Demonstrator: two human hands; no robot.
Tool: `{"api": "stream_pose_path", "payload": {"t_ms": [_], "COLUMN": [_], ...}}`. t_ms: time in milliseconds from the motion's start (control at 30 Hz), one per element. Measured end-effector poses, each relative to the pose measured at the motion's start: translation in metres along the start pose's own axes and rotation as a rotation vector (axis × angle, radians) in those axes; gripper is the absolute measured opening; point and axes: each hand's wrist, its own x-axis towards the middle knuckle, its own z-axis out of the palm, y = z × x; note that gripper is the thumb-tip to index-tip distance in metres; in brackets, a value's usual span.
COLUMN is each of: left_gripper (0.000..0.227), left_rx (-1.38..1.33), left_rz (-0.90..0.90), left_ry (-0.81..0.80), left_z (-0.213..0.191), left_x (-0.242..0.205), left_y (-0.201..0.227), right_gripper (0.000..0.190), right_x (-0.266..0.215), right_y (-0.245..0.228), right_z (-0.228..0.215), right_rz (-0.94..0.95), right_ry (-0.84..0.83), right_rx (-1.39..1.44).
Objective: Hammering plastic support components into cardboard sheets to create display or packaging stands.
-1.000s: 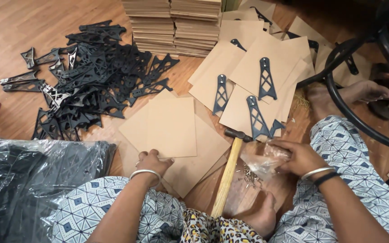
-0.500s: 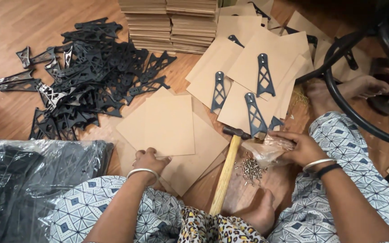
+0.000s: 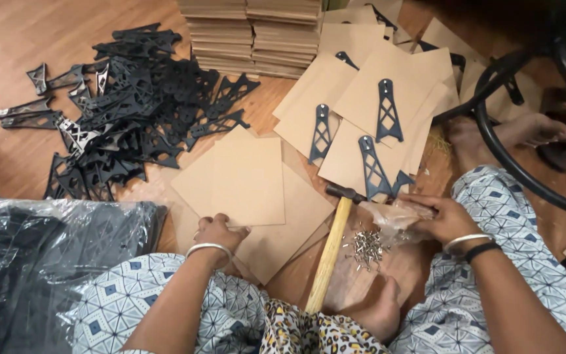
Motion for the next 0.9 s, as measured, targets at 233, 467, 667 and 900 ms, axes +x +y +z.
{"api": "stream_pose_path", "payload": {"t_ms": [233, 467, 667, 900], "left_gripper": [0.084, 0.084, 0.084, 0.086], "left_rx": [-0.017, -0.014, 0.006, -0.003], "left_rz": [0.0, 0.005, -0.038, -0.001], "left_ry": [-0.007, -0.001, -0.026, -0.024], "left_z": [-0.003, -0.005, -0.003, -0.001], "left_x": [-0.006, -0.004, -0.006, -0.004], "left_y": [0.003, 0.003, 0.003, 0.002], "right_gripper": [0.058, 0.058, 0.037, 0.047], "right_x": [-0.003, 0.005, 0.034, 0.002], "right_y": [0.011, 0.019, 0.108, 0.009], "right_z": [-0.003, -0.01, -0.032, -0.031], "right_rz": [-0.08, -0.121, 0.043, 0.06], "right_ry": [0.04, 0.054, 0.143, 0.097], "right_rx": [0.006, 0.036, 0.226, 1.038]}}
